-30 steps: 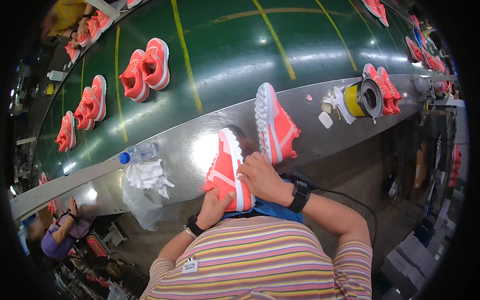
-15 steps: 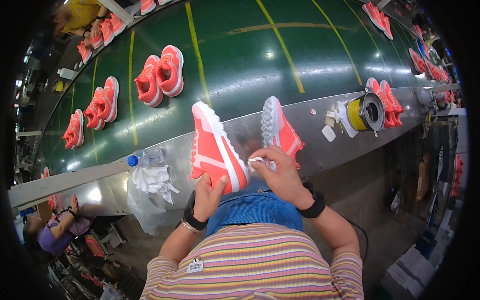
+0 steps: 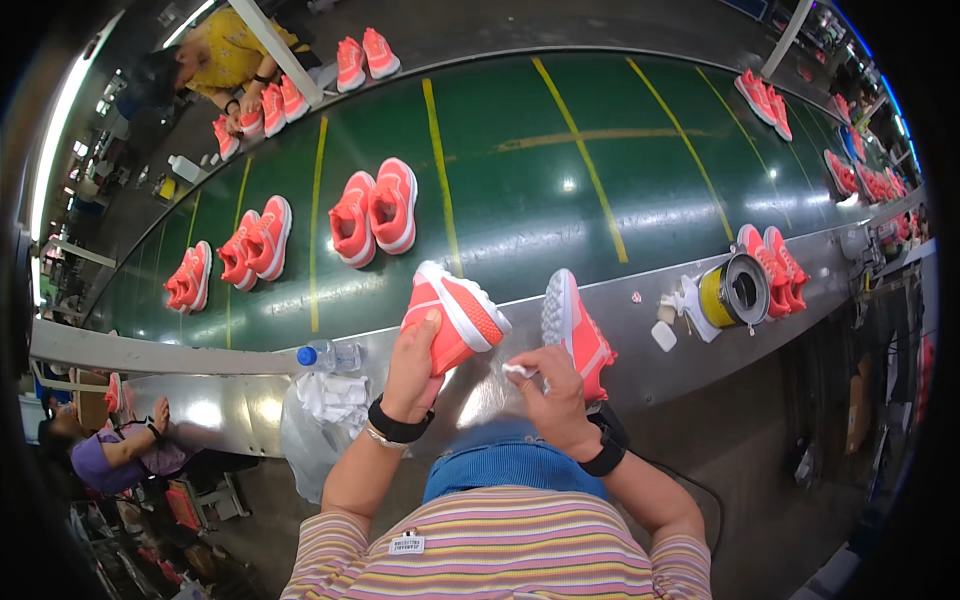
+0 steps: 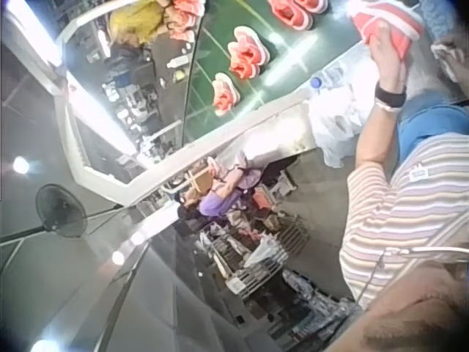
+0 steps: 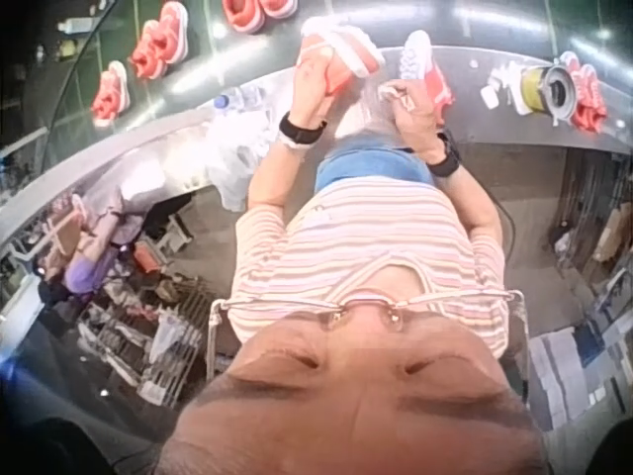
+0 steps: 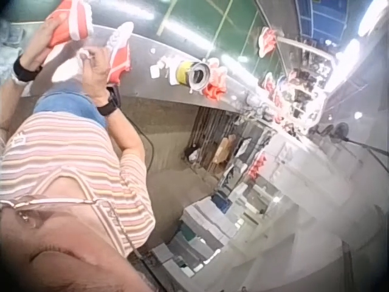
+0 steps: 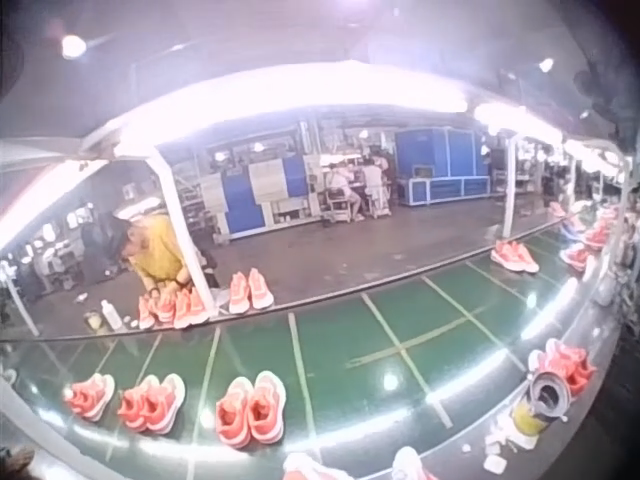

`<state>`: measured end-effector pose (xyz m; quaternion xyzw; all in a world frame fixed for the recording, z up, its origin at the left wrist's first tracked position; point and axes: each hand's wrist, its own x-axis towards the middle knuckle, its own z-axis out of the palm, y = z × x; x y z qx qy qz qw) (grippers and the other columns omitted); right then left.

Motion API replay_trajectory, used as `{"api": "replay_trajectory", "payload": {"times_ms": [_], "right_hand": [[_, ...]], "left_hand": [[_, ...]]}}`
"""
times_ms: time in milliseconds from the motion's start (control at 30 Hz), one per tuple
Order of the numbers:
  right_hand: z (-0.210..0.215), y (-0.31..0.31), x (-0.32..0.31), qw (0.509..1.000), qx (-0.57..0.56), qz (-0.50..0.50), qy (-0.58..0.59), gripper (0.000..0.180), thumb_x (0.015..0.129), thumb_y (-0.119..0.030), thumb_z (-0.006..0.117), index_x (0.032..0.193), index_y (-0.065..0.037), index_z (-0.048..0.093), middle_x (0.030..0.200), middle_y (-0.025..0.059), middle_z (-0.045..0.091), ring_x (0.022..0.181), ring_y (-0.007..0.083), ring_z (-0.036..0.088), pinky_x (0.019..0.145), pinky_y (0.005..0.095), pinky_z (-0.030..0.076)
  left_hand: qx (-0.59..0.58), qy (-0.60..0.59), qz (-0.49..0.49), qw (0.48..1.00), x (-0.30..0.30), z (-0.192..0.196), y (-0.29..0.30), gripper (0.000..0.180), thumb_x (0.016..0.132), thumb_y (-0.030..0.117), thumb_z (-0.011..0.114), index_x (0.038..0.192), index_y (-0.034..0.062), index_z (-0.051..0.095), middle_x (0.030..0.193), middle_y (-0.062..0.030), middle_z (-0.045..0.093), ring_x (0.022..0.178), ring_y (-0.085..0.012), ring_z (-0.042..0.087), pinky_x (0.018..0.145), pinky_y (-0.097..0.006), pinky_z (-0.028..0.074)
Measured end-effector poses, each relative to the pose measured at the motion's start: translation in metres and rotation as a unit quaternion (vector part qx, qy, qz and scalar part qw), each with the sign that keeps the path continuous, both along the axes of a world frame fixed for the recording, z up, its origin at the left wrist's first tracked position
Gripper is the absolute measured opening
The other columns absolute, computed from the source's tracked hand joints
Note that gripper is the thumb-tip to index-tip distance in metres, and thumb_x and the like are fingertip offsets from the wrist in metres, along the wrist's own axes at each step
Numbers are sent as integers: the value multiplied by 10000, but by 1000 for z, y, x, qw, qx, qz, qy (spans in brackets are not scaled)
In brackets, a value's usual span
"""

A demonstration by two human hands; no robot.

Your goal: Clean and apply finish to sneakers on a conveyor belt in a shoe factory.

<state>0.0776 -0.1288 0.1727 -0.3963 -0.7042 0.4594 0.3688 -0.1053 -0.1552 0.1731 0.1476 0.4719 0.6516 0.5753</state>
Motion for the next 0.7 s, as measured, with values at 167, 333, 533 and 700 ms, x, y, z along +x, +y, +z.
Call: {"api": "replay_trajectory", "payload": {"times_ms": [167,333,533,700], "right_hand": [[37,28,-29,987,149,-28,60,101,771,-47,662,842,-45,590,790,44,559,772,168,503,707,263,393],[39,39,-59,982,180,-30,38,92,778,-34,643,853,-40,590,758,36,533,756,166,494,690,278,399],[16,35,-50,992,66,45,101,116,755,-61,660,852,-43,600,899,100,545,840,225,517,775,315,412],[-16,18,-55,999,15,17,40,126,756,-25,655,858,-35,582,962,101,499,869,194,504,785,292,417]], "left_hand": [[36,-56,25,998,0,22,6,343,923,218,494,1157,-32,479,1076,-97,584,975,-172,580,851,-292,457],[44,-35,29,998,7,19,2,311,910,186,500,1138,-26,499,1075,-82,581,962,-159,574,838,-287,454],[37,81,86,992,16,14,-1,210,906,162,494,988,-31,509,961,-91,581,870,-125,563,763,-280,453],[-17,248,90,965,19,-21,-14,266,903,172,489,963,-86,456,901,-149,584,848,-189,574,738,-315,452]]}}
